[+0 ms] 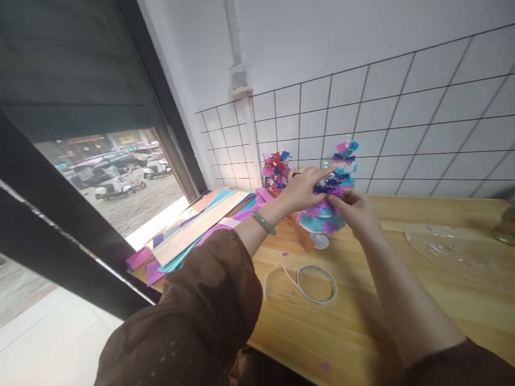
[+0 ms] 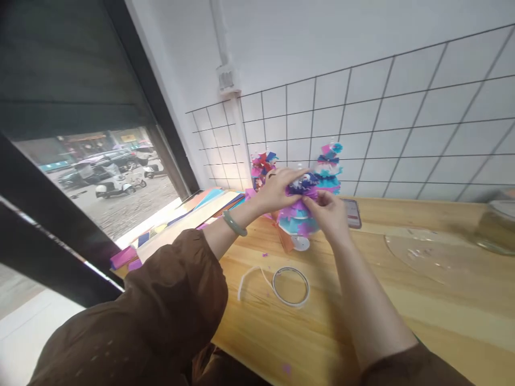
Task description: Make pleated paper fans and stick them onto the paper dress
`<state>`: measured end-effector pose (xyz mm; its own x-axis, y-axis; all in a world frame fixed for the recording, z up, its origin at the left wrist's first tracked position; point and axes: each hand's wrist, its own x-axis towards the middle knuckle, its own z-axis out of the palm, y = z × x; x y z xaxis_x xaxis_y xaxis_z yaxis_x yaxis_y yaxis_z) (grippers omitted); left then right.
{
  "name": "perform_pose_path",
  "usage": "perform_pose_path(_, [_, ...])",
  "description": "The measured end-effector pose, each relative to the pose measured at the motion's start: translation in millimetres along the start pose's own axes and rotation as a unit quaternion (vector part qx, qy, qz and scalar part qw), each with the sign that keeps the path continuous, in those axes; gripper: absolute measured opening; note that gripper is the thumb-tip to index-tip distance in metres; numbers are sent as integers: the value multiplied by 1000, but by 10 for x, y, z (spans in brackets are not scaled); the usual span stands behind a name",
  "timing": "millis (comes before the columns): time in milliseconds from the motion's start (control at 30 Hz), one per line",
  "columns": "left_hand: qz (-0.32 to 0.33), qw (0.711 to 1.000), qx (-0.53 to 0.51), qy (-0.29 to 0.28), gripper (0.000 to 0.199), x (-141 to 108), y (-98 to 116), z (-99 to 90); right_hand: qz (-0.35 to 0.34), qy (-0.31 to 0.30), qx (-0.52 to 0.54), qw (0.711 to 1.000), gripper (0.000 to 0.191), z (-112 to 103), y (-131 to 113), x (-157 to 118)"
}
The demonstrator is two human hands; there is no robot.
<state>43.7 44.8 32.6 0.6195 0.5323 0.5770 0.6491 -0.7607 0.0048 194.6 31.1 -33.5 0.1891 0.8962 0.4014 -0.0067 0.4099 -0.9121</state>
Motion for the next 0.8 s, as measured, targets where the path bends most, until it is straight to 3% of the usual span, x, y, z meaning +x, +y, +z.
perform_pose_path(500, [-3,1000,1,29,57,-33,56,-23,57,13,9,998,26,-13,-109,-44])
perform_pose_path(800, [-52,999,-2,-17,59,-8,128,-77,61,28,-12,998,30,-1,-94,-42])
